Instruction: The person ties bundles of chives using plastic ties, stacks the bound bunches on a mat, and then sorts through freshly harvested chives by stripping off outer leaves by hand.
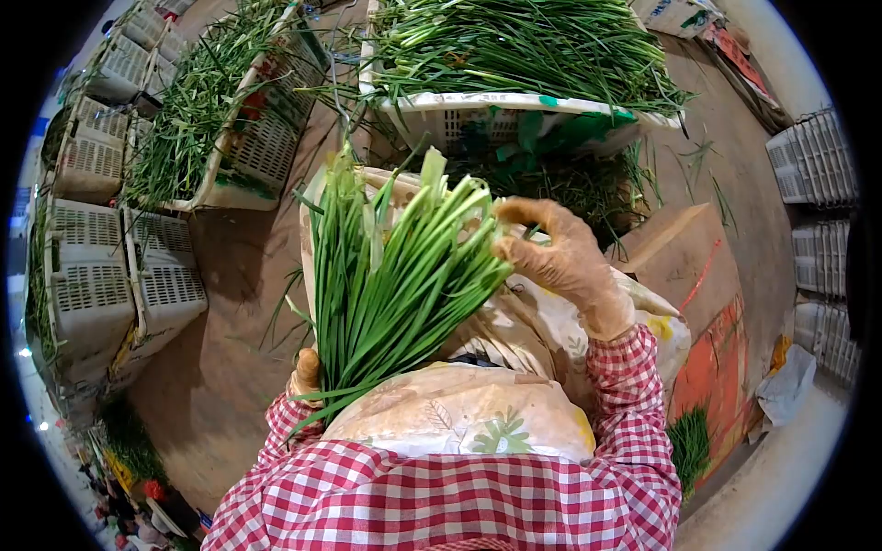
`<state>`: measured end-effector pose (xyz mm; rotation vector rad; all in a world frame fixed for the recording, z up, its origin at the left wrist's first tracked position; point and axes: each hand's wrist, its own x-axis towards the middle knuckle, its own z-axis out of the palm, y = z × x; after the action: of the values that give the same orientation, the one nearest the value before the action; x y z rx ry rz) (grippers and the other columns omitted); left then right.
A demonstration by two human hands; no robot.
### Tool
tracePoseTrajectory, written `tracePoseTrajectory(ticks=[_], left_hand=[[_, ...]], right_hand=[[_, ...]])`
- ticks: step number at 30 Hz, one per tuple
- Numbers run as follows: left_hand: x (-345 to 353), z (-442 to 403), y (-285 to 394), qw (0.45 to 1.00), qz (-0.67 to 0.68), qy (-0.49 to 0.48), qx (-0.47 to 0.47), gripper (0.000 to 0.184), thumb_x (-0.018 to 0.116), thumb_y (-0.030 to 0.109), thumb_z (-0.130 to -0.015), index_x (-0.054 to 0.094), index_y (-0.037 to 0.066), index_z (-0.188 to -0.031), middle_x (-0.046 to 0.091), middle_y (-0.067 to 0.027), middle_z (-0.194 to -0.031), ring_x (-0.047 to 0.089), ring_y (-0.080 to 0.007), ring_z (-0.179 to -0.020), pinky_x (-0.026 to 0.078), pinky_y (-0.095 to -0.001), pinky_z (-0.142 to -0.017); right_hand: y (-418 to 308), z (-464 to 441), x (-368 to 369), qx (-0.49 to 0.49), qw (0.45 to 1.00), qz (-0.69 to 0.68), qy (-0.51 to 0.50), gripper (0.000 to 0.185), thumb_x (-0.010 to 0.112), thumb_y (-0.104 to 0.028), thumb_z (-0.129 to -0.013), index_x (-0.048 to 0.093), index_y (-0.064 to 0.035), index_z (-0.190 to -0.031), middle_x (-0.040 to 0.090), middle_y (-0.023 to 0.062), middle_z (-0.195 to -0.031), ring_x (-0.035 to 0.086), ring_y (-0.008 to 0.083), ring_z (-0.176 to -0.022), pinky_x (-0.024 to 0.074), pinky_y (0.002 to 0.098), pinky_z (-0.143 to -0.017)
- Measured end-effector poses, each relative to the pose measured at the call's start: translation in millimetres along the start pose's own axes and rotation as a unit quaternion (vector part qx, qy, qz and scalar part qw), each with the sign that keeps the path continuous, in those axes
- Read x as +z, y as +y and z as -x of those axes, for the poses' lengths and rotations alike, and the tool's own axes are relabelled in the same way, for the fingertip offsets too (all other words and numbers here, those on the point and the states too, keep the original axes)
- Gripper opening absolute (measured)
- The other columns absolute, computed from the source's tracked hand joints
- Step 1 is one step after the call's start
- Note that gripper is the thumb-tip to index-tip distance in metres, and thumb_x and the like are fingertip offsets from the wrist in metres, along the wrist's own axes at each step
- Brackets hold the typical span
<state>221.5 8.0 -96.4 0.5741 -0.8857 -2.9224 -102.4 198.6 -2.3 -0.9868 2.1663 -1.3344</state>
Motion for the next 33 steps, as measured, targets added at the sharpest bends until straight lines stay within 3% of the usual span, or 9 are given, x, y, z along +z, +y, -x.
tracePoseTrajectory(ticks=[7, 9, 11, 13, 15, 24, 26, 28, 33], left_hand=[[-0.4, -0.9, -0.9, 1.000, 0.002, -0.005, 0.010, 0.094, 0.073, 0.052, -0.070, 0.032, 0.002, -0.139, 0.050, -0.0108, -0.130, 0.050, -0.0230, -0.118, 0.038, -0.0368, -0.102], [-0.4, -1.1, -0.3, 1.000, 0.000, -0.007, 0.015, 0.094, 0.074, 0.051, -0.070, 0.032, 0.002, -0.139, 0.050, -0.0106, -0.130, 0.050, -0.0228, -0.117, 0.038, -0.0365, -0.102], [0.0, -0.8, -0.9, 1.000, -0.001, -0.009, 0.016, 0.094, 0.074, 0.051, -0.071, 0.032, 0.002, -0.139, 0.050, -0.0105, -0.130, 0.050, -0.0227, -0.117, 0.038, -0.0363, -0.102], [-0.4, -1.1, -0.7, 1.000, -0.001, -0.010, 0.016, 0.093, 0.074, 0.050, -0.071, 0.032, 0.002, -0.139, 0.050, -0.0104, -0.130, 0.050, -0.0225, -0.117, 0.038, -0.0361, -0.102], [-0.3, 0.7, -0.1, 1.000, -0.002, -0.011, 0.020, 0.093, 0.074, 0.049, -0.071, 0.032, 0.002, -0.139, 0.050, -0.0102, -0.130, 0.050, -0.0223, -0.117, 0.038, -0.0359, -0.102], [-1.8, 6.7, 2.1, 0.999, -0.007, -0.012, 0.041, 0.091, 0.075, 0.046, -0.071, 0.031, 0.002, -0.139, 0.050, -0.0096, -0.129, 0.050, -0.0217, -0.116, 0.038, -0.0348, -0.101], [-3.0, 6.7, 2.2, 0.999, -0.011, -0.012, 0.042, 0.091, 0.075, 0.045, -0.071, 0.031, 0.002, -0.139, 0.050, -0.0095, -0.129, 0.050, -0.0215, -0.116, 0.038, -0.0346, -0.100], [-1.4, 5.8, 2.0, 0.999, -0.013, -0.012, 0.041, 0.091, 0.075, 0.044, -0.071, 0.031, 0.002, -0.139, 0.050, -0.0093, -0.129, 0.050, -0.0213, -0.116, 0.038, -0.0344, -0.100], [7.4, 1.5, 3.6, 0.999, -0.036, -0.011, 0.038, 0.090, 0.075, 0.042, -0.072, 0.031, 0.002, -0.139, 0.050, -0.0090, -0.128, 0.050, -0.0210, -0.115, 0.038, -0.0338, -0.100]], right_hand=[[7.0, 6.6, 13.9, 0.067, 0.992, -0.089, -0.065, 0.024, 0.073, -0.025, -0.076, 0.067, -0.0074, -0.090, 0.061, 0.0078, -0.084, 0.057, 0.0210, -0.086, 0.0444, 0.0345, -0.077], [2.9, 2.4, 12.3, -0.237, 0.941, 0.233, 0.063, 0.017, 0.073, -0.020, -0.075, 0.065, -0.0094, -0.085, 0.061, 0.0056, -0.082, 0.057, 0.0201, -0.085, 0.0446, 0.0345, -0.076], [9.6, -0.6, 12.1, -0.286, 0.909, 0.278, 0.120, 0.011, 0.071, -0.015, -0.076, 0.062, -0.0096, -0.081, 0.060, 0.0053, -0.077, 0.057, 0.0197, -0.080, 0.0445, 0.0332, -0.072], [26.9, -10.5, -2.9, -0.277, 0.938, 0.138, 0.156, 0.010, 0.068, -0.014, -0.079, 0.060, -0.0081, -0.078, 0.057, 0.0073, -0.074, 0.056, 0.0213, -0.075, 0.0434, 0.0340, -0.068], [37.8, -19.1, -23.7, -0.220, 0.881, 0.359, 0.215, 0.016, 0.066, -0.015, -0.082, 0.056, -0.0075, -0.072, 0.053, 0.0075, -0.070, 0.052, 0.0223, -0.070, 0.0413, 0.0358, -0.065], [135.5, -35.3, -133.4, 0.077, 0.742, 0.539, 0.390, 0.016, 0.059, -0.019, -0.087, 0.061, -0.0054, -0.097, 0.061, 0.0139, -0.080, 0.059, 0.0264, -0.073, 0.0473, 0.0383, -0.067], [138.9, -25.4, -106.4, 0.011, 0.822, 0.444, 0.357, 0.024, 0.057, -0.016, -0.088, 0.060, -0.0061, -0.110, 0.065, 0.0153, -0.087, 0.062, 0.0258, -0.075, 0.0501, 0.0366, -0.067], [72.0, -11.5, -58.9, 0.082, 0.981, -0.038, 0.173, 0.024, 0.056, -0.022, -0.092, 0.062, -0.0054, -0.108, 0.068, 0.0090, -0.088, 0.063, 0.0133, -0.071, 0.0494, 0.0264, -0.059], [15.8, 15.9, -12.3, 0.121, 0.940, -0.313, 0.059, 0.026, 0.061, -0.026, -0.090, 0.067, -0.0008, -0.088, 0.066, 0.0065, -0.073, 0.057, 0.0083, -0.057, 0.0441, 0.0178, -0.047]])
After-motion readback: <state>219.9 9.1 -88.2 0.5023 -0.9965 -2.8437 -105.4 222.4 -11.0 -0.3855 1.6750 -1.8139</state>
